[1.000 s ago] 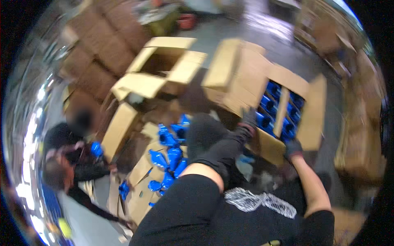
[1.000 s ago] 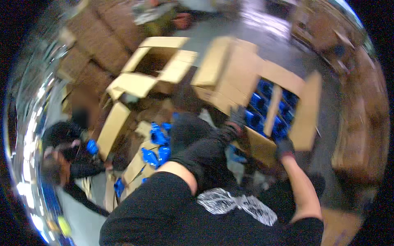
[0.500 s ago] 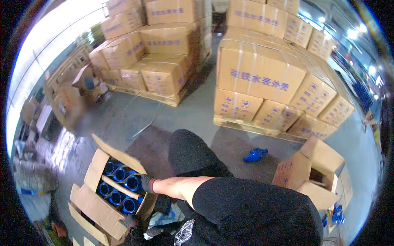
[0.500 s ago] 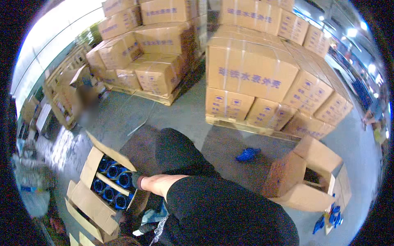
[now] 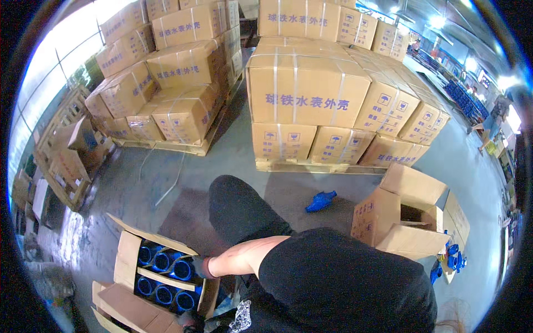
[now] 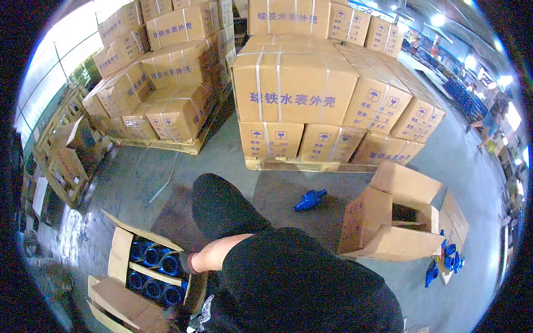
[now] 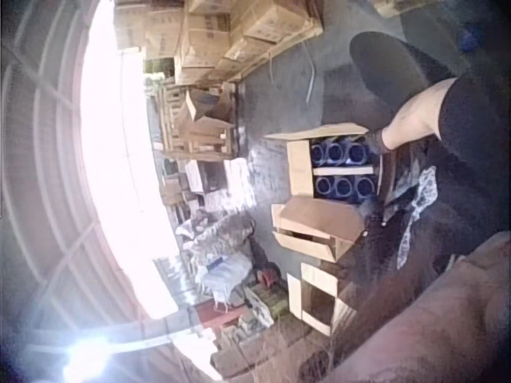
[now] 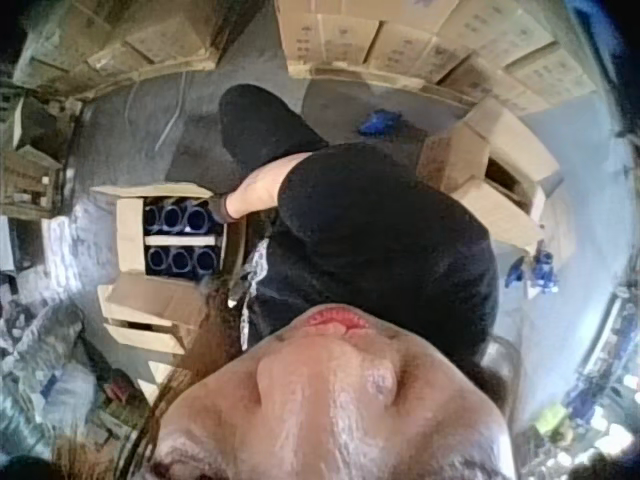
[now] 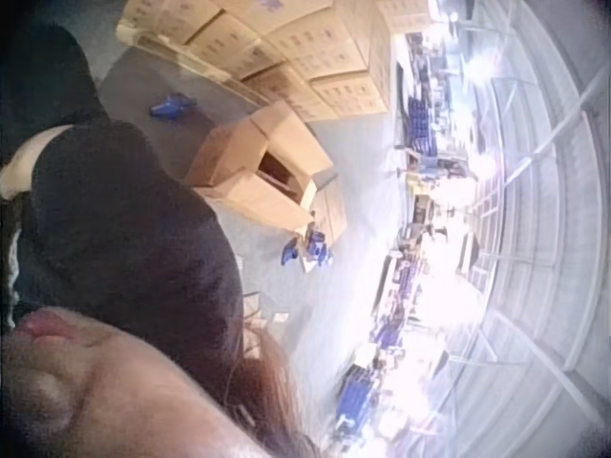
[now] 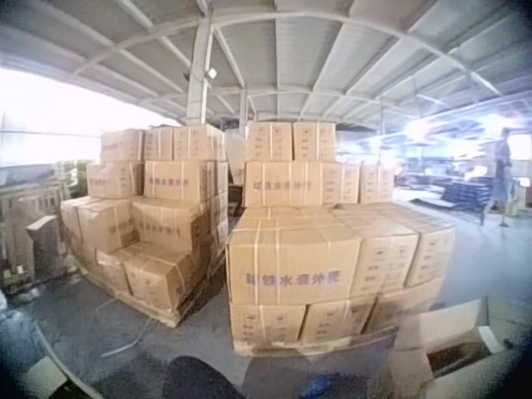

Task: Packing blue industrial or plumbing components into cardboard boxes with dividers.

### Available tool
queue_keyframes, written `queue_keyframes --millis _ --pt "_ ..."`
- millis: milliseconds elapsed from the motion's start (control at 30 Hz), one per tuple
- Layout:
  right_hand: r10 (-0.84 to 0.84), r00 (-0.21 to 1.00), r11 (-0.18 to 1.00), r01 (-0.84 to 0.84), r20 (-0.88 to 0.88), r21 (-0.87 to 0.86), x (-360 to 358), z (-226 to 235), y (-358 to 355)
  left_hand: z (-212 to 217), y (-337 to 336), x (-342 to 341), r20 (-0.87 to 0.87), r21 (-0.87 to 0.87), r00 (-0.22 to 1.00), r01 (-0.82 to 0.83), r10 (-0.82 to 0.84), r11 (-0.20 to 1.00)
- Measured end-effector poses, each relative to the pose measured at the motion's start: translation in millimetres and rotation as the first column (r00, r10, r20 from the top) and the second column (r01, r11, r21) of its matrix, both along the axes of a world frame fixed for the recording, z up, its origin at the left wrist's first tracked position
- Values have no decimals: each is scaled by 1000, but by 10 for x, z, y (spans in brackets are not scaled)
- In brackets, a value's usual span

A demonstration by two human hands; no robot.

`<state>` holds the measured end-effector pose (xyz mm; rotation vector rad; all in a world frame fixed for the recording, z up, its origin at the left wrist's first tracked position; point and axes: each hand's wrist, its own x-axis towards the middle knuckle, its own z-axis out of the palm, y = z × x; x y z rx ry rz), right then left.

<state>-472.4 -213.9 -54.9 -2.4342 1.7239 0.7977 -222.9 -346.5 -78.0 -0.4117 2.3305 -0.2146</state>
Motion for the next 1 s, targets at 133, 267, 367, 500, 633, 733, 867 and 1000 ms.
queue_keyframes --millis 133,267,367,500,633,733,867,1000 --pt "-321 920 944 331 226 -6 -531 -741 554 199 65 84 -179 16 956 238 -231 971" --pt "-128 991 992 129 33 -10 -652 179 671 823 1005 -435 -233 79 970 -49 67 996" --pt "-256 910 962 273 326 -7 -863 1071 501 1061 804 -689 -234 132 932 -252 277 959" --pt "-643 728 764 629 239 141 -789 1289 448 356 718 411 -685 -503 714 -320 -144 803" --pt "-735 566 674 670 372 313 -1044 741 598 1427 1144 -244 -299 43 671 -701 678 712" --pt "-787 552 609 618 277 497 -1113 589 382 1354 1082 -166 -289 112 585 -766 758 634" --pt "-543 818 734 353 190 580 -1471 226 336 1125 1013 -346 -276 143 607 -741 745 656" --pt "-673 704 738 617 228 273 -638 1171 280 1107 1056 -110 -252 112 553 -799 794 591"
